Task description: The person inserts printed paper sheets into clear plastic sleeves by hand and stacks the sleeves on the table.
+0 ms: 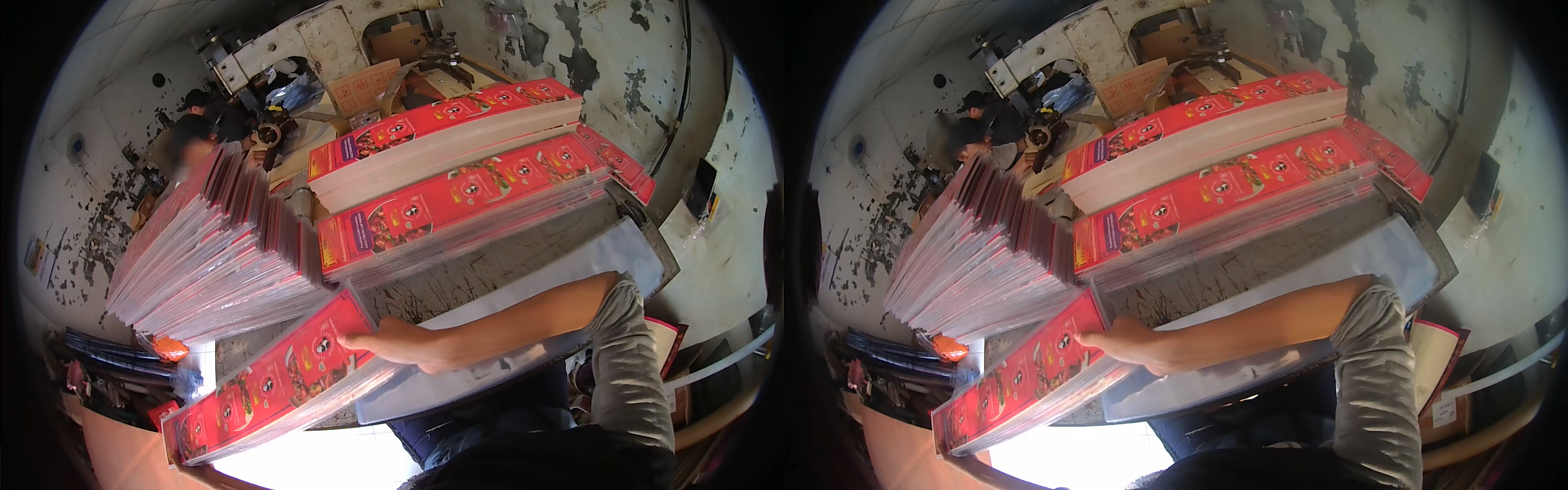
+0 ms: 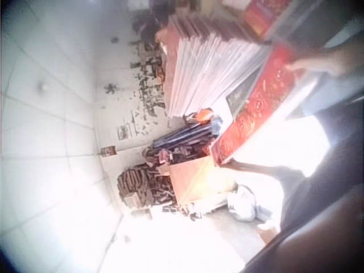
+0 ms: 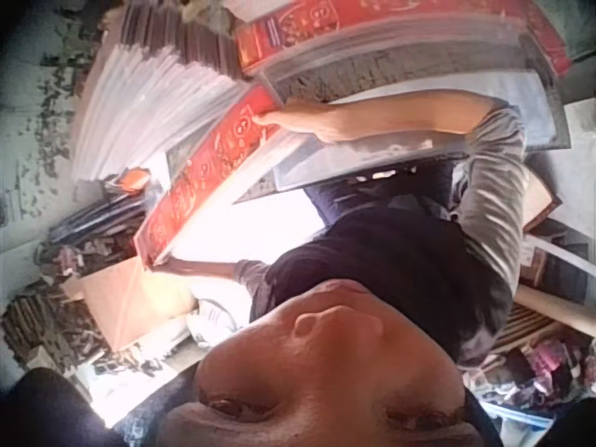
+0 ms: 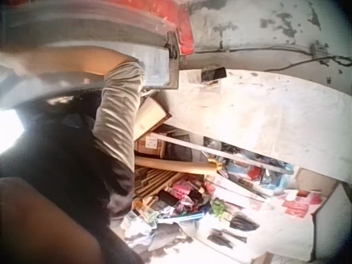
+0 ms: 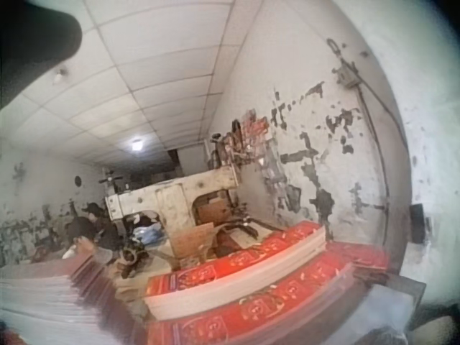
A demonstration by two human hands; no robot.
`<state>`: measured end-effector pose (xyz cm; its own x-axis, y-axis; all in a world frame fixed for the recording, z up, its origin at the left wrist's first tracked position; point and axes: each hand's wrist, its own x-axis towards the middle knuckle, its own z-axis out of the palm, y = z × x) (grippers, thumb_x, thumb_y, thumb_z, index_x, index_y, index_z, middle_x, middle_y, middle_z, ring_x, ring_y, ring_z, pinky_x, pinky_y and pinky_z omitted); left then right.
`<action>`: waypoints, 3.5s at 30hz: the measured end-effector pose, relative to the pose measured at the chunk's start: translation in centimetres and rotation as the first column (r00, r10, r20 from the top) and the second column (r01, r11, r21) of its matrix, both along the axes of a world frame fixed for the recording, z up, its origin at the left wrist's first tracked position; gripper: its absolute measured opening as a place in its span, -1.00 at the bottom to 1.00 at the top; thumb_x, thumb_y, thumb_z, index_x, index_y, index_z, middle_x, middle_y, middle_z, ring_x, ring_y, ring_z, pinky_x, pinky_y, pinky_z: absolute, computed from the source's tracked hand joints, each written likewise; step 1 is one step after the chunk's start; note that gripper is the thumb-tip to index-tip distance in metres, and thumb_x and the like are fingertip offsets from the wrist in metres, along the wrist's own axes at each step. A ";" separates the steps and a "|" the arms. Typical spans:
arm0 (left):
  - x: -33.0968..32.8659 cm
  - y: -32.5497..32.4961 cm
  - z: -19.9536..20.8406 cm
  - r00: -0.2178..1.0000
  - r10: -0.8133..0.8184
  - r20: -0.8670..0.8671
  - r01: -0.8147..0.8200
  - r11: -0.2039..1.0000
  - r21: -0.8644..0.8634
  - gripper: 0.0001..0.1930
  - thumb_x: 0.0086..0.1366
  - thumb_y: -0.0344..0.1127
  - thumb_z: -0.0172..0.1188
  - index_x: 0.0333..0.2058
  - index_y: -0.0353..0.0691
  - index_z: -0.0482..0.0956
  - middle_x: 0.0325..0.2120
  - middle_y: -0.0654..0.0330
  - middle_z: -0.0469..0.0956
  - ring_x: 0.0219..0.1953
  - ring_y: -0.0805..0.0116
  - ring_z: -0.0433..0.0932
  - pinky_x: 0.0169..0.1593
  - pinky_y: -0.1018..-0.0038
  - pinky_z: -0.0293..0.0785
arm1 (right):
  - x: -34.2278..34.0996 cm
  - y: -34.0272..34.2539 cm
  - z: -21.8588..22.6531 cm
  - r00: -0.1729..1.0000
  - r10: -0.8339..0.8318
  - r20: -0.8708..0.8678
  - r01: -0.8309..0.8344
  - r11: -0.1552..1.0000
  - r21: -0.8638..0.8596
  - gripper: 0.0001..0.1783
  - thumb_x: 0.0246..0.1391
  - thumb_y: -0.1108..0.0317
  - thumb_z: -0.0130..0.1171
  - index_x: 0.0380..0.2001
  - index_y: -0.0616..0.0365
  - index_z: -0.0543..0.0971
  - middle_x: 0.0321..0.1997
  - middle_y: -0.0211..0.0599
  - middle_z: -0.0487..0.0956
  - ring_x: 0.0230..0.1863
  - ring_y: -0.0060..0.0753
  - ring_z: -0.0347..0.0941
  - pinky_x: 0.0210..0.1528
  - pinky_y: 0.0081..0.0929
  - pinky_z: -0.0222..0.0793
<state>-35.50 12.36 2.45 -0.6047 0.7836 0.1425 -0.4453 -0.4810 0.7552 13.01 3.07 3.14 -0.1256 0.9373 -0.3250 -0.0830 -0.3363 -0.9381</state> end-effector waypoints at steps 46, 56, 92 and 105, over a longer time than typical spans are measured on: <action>-3.6 24.3 -6.6 0.864 0.152 -0.481 -0.303 0.919 -0.253 -0.17 0.11 0.33 -0.14 0.22 -0.07 -0.01 0.21 0.07 0.03 0.21 0.16 0.09 0.23 0.27 -0.06 | 1.7 5.7 -1.7 0.748 -0.029 0.663 -0.327 0.854 0.406 -0.49 -0.04 0.10 0.18 -0.42 0.39 0.26 -0.55 -0.09 0.40 -0.58 -0.21 0.38 -0.43 -0.44 0.38; -1.5 27.7 -7.7 0.940 0.079 -0.330 -0.116 0.989 -0.092 -0.30 0.21 0.25 -0.22 0.16 -0.15 0.17 0.21 0.10 0.05 0.16 0.13 0.17 0.17 0.20 0.07 | -0.4 5.9 -3.9 0.788 -0.377 0.486 -0.146 0.653 0.743 -0.30 -0.06 0.28 0.16 -0.05 0.58 0.08 -0.05 0.32 0.19 -0.09 0.09 0.31 -0.02 -0.27 0.26; -3.2 24.4 -3.5 0.798 0.246 -0.551 -0.382 0.913 -0.144 -0.34 0.21 0.23 -0.20 0.08 -0.16 0.32 0.14 0.11 0.18 0.08 0.18 0.28 0.09 0.22 0.18 | 3.1 1.3 -0.7 0.567 -0.150 0.810 -0.450 0.767 0.458 -0.15 -0.05 0.21 0.17 0.16 0.41 -0.02 0.08 0.25 0.07 0.10 0.16 0.12 0.08 -0.15 0.17; 22.2 -4.8 -3.7 0.274 -0.578 -0.769 0.311 0.810 -0.498 -0.39 0.29 0.08 -0.26 0.16 -0.25 0.15 0.13 0.03 0.20 0.19 0.19 0.12 0.16 0.19 0.07 | 21.7 -10.8 -1.6 0.320 -0.024 0.947 -0.382 0.911 0.152 -0.44 0.02 -0.10 0.00 -0.15 0.20 0.43 -0.09 -0.14 0.39 0.00 -0.09 0.28 0.00 -0.17 0.19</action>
